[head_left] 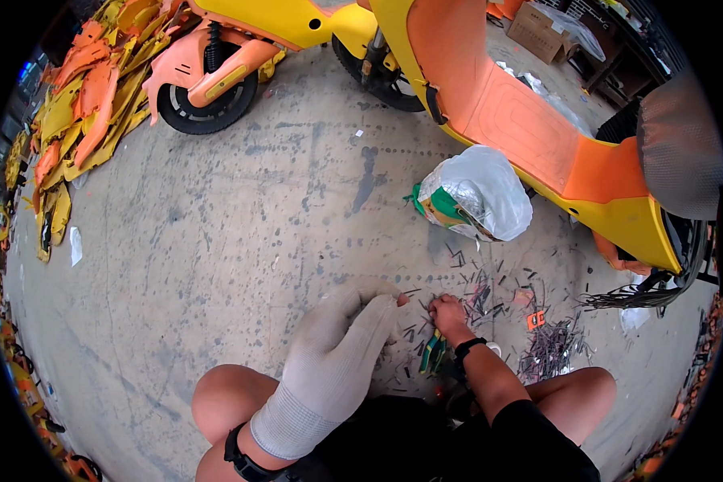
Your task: The person prepares electrical wires for a scooter by stripping insulation and connecting wire ends to a electronic component by hand and using pliers.
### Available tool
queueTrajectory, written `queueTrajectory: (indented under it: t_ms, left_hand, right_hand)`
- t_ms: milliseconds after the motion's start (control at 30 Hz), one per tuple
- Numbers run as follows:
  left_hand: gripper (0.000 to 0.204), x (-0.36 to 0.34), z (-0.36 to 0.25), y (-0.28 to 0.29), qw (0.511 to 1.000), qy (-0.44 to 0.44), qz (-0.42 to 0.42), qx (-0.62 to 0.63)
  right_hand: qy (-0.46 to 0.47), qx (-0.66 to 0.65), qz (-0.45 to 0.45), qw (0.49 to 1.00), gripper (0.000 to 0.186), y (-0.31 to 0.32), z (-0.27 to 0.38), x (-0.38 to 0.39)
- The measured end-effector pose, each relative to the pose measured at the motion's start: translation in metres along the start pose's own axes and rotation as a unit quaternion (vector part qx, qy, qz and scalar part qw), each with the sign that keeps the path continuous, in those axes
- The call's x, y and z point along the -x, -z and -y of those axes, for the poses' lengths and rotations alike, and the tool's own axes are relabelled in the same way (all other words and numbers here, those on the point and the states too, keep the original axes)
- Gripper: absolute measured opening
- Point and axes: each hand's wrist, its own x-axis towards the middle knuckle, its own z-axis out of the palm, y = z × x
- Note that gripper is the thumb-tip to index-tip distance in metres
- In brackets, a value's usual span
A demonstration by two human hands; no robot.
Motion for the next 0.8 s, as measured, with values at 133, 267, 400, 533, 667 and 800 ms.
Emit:
queueTrajectory:
  t_ms: [133,267,400,533,667,800]
  left_hand:
    - [0.018,-0.003,0.0,-0.005,0.999,-0.002,-0.005,0.049]
    - [0.022,-0.001,0.001,0.0,0.999,0.016,0.01,0.047]
    - [0.021,0.0,0.0,0.003,1.0,-0.022,0.005,0.019]
    - [0.02,0.001,-0.001,0.005,0.999,-0.023,0.006,0.029]
    - [0.021,0.005,-0.001,0.01,0.999,-0.039,0.014,0.034]
    - [0.024,0.009,0.001,0.01,0.998,-0.06,0.01,0.014]
  right_hand:
    - [0.008,-0.005,0.008,1.0,0.008,-0.003,-0.004,-0.003]
    - [0.015,-0.051,0.003,0.999,0.006,-0.008,-0.014,-0.004]
    - [-0.068,-0.213,0.016,0.975,0.004,0.006,-0.013,-0.003]
    - [-0.136,-0.423,0.069,0.893,0.012,0.012,-0.037,0.0]
    - [-0.217,-0.542,0.146,0.798,0.011,0.028,-0.046,0.0]
    - [-0.205,-0.566,0.144,0.786,0.007,0.036,-0.054,0.005]
